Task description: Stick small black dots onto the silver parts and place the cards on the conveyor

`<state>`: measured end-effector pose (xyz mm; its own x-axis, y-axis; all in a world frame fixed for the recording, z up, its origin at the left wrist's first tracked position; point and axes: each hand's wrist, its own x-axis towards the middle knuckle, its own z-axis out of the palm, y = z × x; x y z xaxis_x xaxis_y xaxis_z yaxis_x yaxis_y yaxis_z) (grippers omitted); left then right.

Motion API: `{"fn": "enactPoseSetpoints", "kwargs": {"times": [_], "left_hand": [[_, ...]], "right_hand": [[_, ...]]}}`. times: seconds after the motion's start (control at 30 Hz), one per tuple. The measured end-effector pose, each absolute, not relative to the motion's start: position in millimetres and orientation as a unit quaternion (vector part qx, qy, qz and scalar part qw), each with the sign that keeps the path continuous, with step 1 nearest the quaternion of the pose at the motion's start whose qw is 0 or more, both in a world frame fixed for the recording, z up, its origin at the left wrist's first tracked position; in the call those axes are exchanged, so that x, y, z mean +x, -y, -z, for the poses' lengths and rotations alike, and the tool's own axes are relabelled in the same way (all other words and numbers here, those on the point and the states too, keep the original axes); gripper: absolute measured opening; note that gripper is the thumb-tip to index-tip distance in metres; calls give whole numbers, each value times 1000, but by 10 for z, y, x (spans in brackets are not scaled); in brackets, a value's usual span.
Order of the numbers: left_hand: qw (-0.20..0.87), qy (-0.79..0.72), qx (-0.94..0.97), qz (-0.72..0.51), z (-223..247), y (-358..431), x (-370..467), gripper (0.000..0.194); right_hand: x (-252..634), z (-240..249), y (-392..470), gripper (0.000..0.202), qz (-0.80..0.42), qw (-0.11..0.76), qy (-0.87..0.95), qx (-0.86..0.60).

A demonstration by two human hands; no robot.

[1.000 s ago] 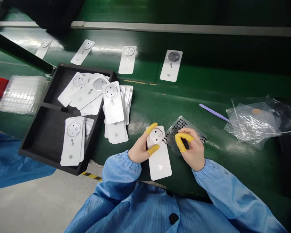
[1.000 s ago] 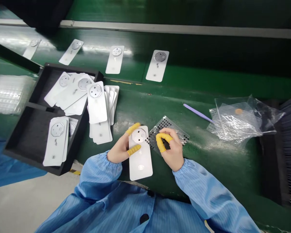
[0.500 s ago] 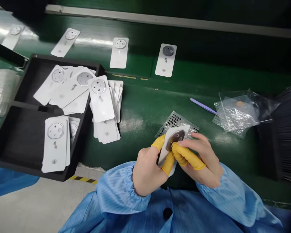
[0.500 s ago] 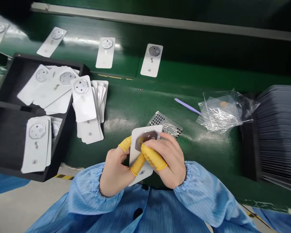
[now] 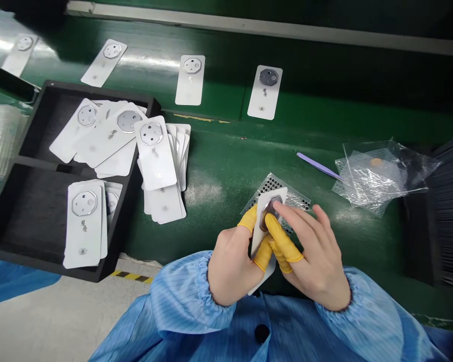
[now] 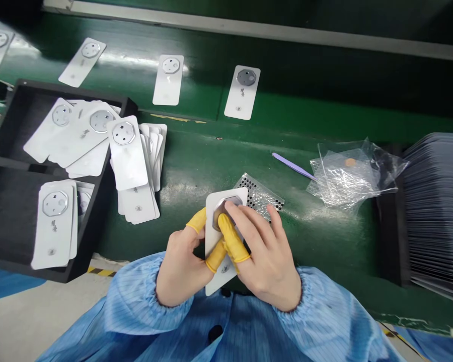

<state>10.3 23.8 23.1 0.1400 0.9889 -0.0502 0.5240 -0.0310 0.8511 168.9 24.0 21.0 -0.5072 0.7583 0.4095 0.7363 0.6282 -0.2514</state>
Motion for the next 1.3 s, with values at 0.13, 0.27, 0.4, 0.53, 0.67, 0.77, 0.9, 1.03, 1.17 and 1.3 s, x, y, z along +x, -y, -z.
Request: {"fn": "enactPoseSetpoints", "kwargs": {"times": [0.13, 0.27, 0.4, 0.53, 0.67, 0.77, 0.9, 1.03, 1.17, 1.3], "left_hand": [[362, -593, 660, -287, -195, -227, 123, 4], [400, -587, 638, -298, -225, -191, 138, 18], [408, -581, 630, -313, -285, -163, 142, 32], [375, -593, 644, -304, -288, -162, 147, 17], [328, -606, 663, -293, -238, -181, 154, 14], [382, -605, 627, -309, -180, -205, 149, 8], [475, -576, 569, -343, -76, -296, 22, 40], [361, -616, 572, -403, 20, -604, -489, 62], [204, -665, 586, -415, 54, -1073, -1245, 74], [145, -759, 563, -294, 157, -1477, -1657, 70]], "right_hand": [[1621, -229, -159, 38, -5, 175, 877, -448], [1644, -174, -122, 54, -66, 254, 859, -439], [1697, -155, -135, 67, -116, 336, 842, -406], [1685, -211, -138, 64, -101, 275, 863, -411], [1689, -196, -201, 63, -137, 246, 872, -401], [1752, -78, -314, 58, -232, 275, 856, -371], [1812, 74, -413, 54, -324, 317, 804, -384], [1852, 150, -428, 53, -322, 347, 774, -422], [1982, 260, -598, 46, -292, 314, 797, -425], [2091, 345, -1229, 44, -156, 292, 825, -458]]}}
